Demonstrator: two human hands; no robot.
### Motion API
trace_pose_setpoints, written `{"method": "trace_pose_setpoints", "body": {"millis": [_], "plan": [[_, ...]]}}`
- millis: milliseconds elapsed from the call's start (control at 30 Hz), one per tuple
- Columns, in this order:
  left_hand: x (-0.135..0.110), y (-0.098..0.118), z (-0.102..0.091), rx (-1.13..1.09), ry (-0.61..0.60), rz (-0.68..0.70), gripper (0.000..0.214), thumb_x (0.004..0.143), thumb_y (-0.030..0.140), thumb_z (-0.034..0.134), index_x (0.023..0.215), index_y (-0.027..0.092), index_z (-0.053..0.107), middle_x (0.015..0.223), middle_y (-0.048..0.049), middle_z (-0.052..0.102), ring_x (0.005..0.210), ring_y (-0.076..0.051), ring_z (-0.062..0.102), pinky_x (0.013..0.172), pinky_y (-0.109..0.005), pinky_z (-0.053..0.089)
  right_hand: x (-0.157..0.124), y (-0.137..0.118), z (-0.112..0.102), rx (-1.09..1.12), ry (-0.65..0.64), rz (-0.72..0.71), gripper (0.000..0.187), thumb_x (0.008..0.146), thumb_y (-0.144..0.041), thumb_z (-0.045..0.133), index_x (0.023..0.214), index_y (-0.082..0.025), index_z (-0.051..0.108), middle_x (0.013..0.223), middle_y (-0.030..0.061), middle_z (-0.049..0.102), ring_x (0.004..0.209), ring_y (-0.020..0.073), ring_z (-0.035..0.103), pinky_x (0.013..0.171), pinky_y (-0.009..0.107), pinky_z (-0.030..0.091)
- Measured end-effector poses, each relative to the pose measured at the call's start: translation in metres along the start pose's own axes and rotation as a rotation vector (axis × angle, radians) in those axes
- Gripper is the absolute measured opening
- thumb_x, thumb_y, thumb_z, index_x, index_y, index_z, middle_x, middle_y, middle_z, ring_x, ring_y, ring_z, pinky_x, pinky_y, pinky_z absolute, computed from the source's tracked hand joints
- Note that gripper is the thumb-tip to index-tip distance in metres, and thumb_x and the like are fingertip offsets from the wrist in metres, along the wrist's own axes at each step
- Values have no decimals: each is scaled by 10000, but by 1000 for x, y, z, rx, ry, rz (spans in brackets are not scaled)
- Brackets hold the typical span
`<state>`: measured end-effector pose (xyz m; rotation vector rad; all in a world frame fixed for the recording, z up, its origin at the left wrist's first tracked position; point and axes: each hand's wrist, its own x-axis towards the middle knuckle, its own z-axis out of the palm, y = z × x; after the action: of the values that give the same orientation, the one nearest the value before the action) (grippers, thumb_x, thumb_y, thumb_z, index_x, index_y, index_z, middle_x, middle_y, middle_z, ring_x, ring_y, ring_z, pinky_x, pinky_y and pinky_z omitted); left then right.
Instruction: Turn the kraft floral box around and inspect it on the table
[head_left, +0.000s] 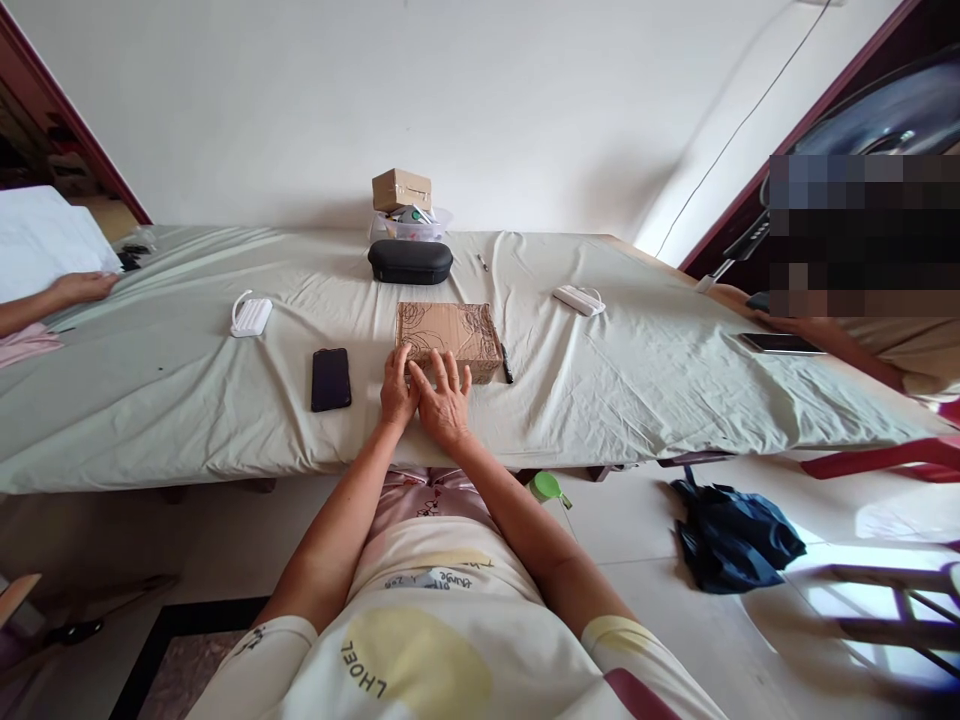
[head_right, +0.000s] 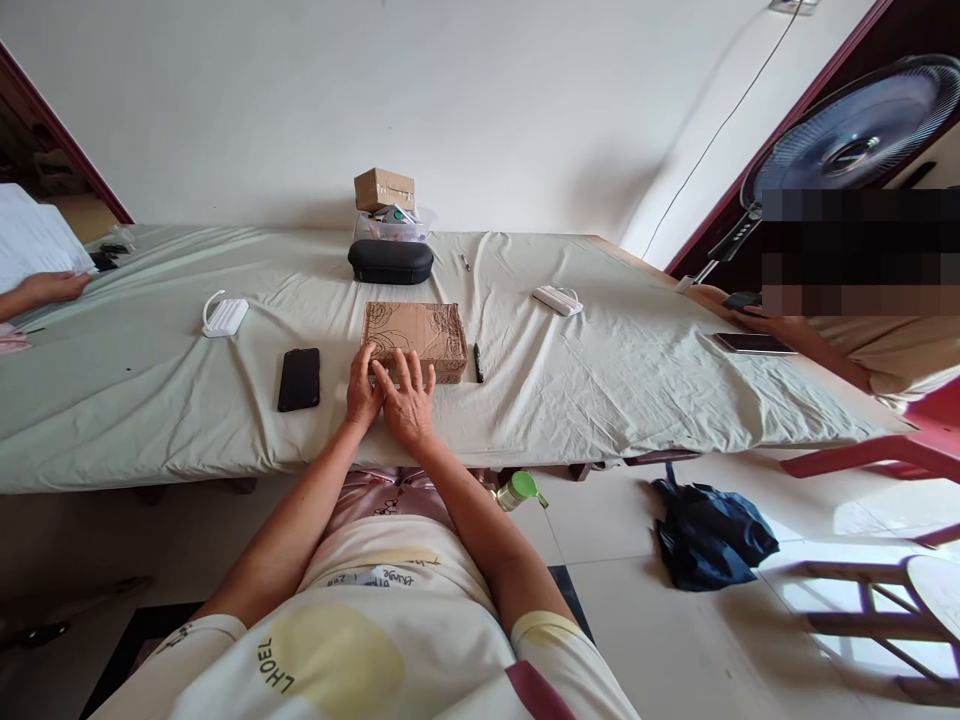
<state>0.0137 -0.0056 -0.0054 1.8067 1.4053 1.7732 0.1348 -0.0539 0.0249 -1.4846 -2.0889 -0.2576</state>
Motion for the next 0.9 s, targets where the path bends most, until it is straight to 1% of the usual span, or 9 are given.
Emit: {"method": "trace_pose_setpoints", "body": {"millis": [67,167,233,333,467,533,600,700,900], "plan": [[0,0,0,-13,0,2,484,1041,442,492,1488,262,522,1524,-144,556,1481,-281,491,1261,-488,399,0,-5,2,3,7,0,631,1017,-238,498,1617,-418,421,1755,14,305,1637,332,200,1302,623,105],[0,1,-1,-14,-3,-2,488,1039,438,502,1489,250,520,1527,-150,550,1486,-284,486,1257,-488,403,0,-1,2,21,37,-11,658,1008,-213,493,1639,-373,394,1734,43,355,1629,314,223,1308,621,79],[-1,1,-2,-1,-9,-6,508,1030,428,523,1497,232,503,1554,-166,523,1498,-293,470,1255,-498,403,-1,8,0,37,57,-8,684,988,-189,502,1642,-354,392,1731,54,359,1631,310,220,1310,620,68],[0,0,-2,20,-22,5,522,1015,404,547,1502,227,488,1569,-170,511,1508,-293,457,1265,-500,388,0,29,-4,65,105,66,683,968,-171,491,1627,-335,425,1740,77,332,1638,337,200,1301,651,81],[1,-1,-2,25,-22,28,520,1011,408,556,1497,231,497,1544,-161,539,1500,-283,468,1281,-482,370,3,66,-7,118,225,184,661,953,-185,483,1607,-268,452,1758,124,264,1641,379,174,1280,691,171],[1,-1,-2,27,-17,30,520,1014,417,555,1497,233,500,1545,-160,539,1502,-283,466,1281,-478,370,5,82,-5,177,288,214,700,937,-185,478,1632,-229,397,1752,143,264,1640,366,186,1274,662,259],[0,-1,-3,41,-13,40,515,1022,414,543,1500,231,496,1557,-161,530,1501,-284,467,1279,-482,371,4,94,0,254,303,200,777,914,-161,464,1670,-204,292,1724,150,323,1619,318,267,1271,599,344],[0,-2,-3,80,-15,66,510,1035,407,518,1510,226,482,1573,-163,520,1496,-281,474,1278,-487,369,2,103,9,334,278,157,846,887,-137,463,1691,-186,205,1676,140,413,1568,261,380,1269,518,408],[1,-4,-3,120,-15,87,536,1049,429,486,1537,211,440,1573,-176,519,1495,-285,474,1275,-488,369,-2,107,13,400,256,139,860,873,-130,482,1691,-188,220,1680,120,418,1567,259,388,1290,509,394]]}}
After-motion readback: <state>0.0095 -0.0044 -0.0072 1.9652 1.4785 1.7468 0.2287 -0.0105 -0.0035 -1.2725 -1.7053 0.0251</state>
